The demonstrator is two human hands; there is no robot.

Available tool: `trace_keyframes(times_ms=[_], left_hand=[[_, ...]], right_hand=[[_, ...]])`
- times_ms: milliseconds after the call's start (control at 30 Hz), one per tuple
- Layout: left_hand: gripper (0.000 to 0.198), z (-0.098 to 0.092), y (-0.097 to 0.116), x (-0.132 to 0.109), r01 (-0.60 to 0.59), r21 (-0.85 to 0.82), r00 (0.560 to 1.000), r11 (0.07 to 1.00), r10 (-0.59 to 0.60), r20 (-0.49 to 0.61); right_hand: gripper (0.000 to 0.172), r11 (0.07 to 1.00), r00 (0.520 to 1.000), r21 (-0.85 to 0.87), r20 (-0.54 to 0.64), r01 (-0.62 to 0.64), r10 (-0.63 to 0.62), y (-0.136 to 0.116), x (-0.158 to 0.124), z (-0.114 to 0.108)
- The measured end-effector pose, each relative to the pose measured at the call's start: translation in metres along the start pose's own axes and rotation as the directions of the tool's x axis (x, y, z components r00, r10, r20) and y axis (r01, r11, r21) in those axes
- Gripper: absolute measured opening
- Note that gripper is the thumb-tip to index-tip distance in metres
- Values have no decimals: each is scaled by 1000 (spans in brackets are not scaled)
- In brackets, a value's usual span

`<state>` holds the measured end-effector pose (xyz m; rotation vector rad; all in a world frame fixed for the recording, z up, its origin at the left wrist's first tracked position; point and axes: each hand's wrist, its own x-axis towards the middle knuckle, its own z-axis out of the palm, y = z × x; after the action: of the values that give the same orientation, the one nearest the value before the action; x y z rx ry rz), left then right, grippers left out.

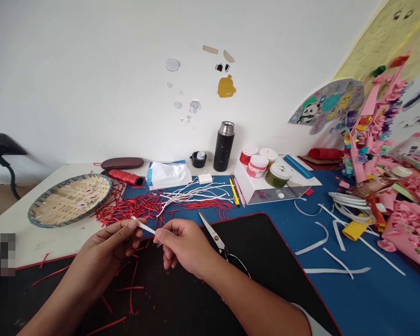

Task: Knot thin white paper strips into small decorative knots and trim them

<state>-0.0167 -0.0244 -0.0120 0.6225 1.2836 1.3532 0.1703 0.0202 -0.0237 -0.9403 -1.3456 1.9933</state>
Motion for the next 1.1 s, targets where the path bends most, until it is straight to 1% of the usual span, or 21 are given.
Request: trace_keyframes(times_ms=[133, 200, 400, 500, 600, 733, 967, 1100], left_hand=[[46, -8, 3, 3, -10, 122, 999, 992, 4, 50], [46, -11, 5, 4, 4, 146, 997, 989, -16, 78], [41, -13, 11, 5, 116, 82, 983, 990, -126, 135], [40, -16, 12, 5, 146, 84, 972, 986, -159, 172], [39, -19, 13, 6, 177, 94, 960, 980, -193, 204], [39, -21, 14, 6, 201, 79, 947, 976, -215, 240], [35, -22, 13, 5, 249, 32, 910, 968, -245, 336], [35, -25, 10, 6, 274, -11, 900, 962, -252, 354]], right_hand=[[38, 1000, 1000, -31, -8, 5, -5, -2, 0, -2], [36, 999, 1000, -51, -15, 8, -9, -4, 0, -4], [29, 994, 1000, -105, 28, 1, 1, -7, -1, -7], [26, 992, 1000, -128, 29, -3, 6, -7, -1, -7], [28, 989, 1000, -146, 28, -1, 6, -8, -2, -7], [28, 989, 999, -149, 39, -12, 18, -7, -2, -6], [30, 989, 998, -148, 57, -13, 22, -5, -1, -7], [29, 986, 998, -166, 60, -20, 30, -5, -2, -7]])
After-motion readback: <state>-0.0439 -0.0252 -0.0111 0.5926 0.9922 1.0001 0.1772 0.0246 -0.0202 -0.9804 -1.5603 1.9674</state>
